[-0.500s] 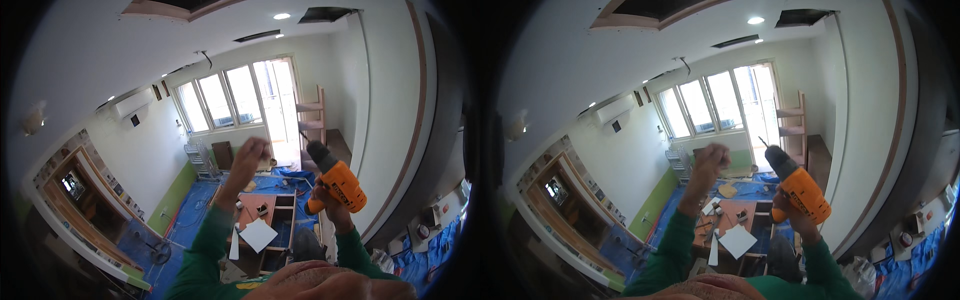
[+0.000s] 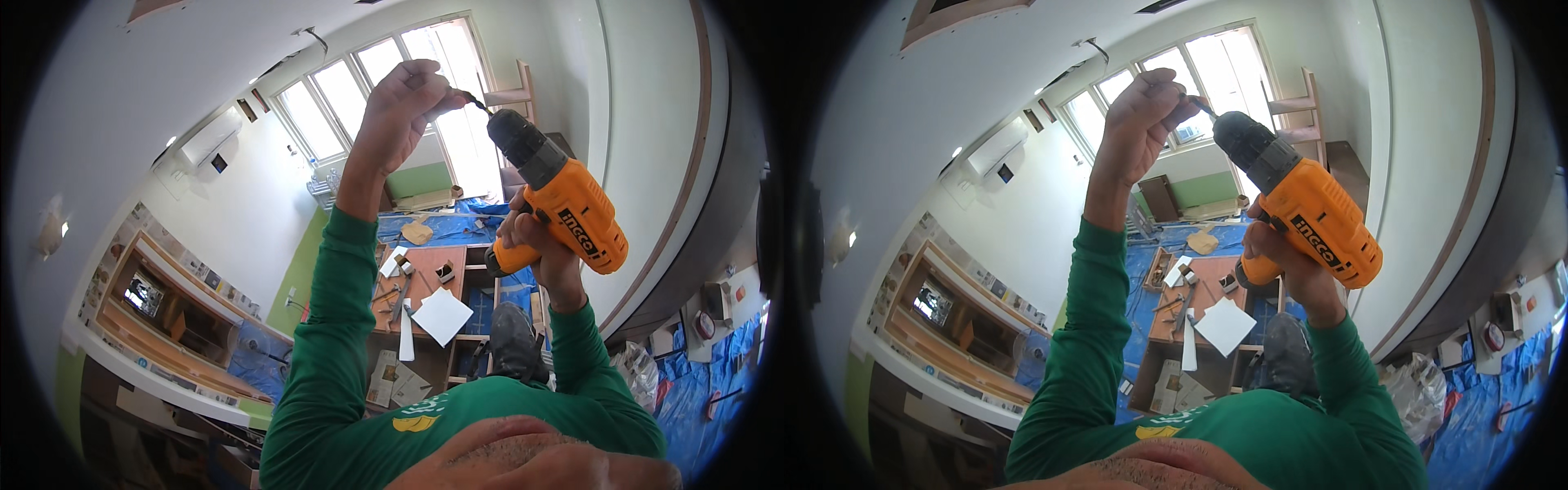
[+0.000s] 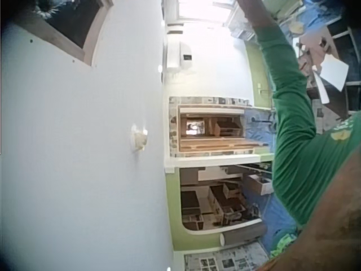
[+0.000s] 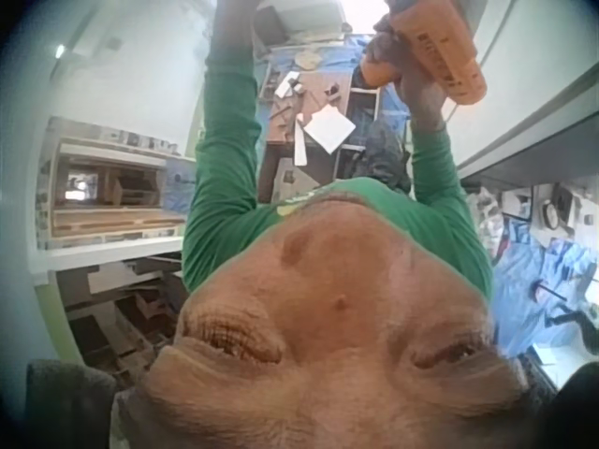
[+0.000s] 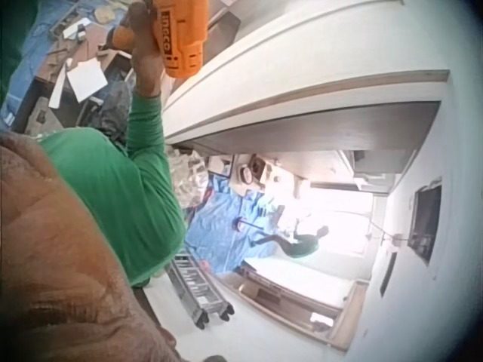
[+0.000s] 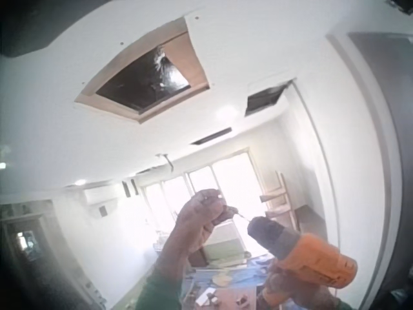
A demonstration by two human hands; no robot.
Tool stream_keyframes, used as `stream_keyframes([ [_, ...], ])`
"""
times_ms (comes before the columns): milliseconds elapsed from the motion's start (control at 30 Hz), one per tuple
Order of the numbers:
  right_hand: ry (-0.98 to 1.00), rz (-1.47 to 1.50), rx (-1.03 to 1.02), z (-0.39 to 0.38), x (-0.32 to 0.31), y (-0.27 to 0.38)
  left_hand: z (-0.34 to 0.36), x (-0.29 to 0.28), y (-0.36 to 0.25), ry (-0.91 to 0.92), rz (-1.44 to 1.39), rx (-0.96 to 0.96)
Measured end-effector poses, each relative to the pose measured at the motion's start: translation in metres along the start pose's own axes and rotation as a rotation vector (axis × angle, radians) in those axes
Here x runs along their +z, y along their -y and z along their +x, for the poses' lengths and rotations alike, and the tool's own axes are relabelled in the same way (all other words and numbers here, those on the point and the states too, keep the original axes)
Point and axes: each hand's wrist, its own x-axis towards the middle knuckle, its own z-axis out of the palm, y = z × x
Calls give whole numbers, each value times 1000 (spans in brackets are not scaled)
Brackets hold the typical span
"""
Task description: The person uses a cordless drill to fasten screws into a ceiling opening, then picks up a white ceiling panel and positions it into the opening. The person continues to secure the panel with the drill.
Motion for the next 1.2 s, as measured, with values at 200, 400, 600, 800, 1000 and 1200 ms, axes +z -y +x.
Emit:
stream_keyframes([
  [200,-1,-67,96,4,-5,-1,-1,-1,8,23,45,-39],
  [400,7,11,126,2,-5,-8,3,-1,1,124,98,-70],
  [600,-7,-90,62,-2,-2,-16,6,-5,-5,147,40,-91],
  [800,5,-47,38,4,0,-19,5,-7,-14,143,98,-80],
  [1000,5,60,43,4,1,-23,5,-10,-17,159,115,-73],
  [1200,-2,70,30,5,4,-18,10,-9,-17,177,103,-48],
])
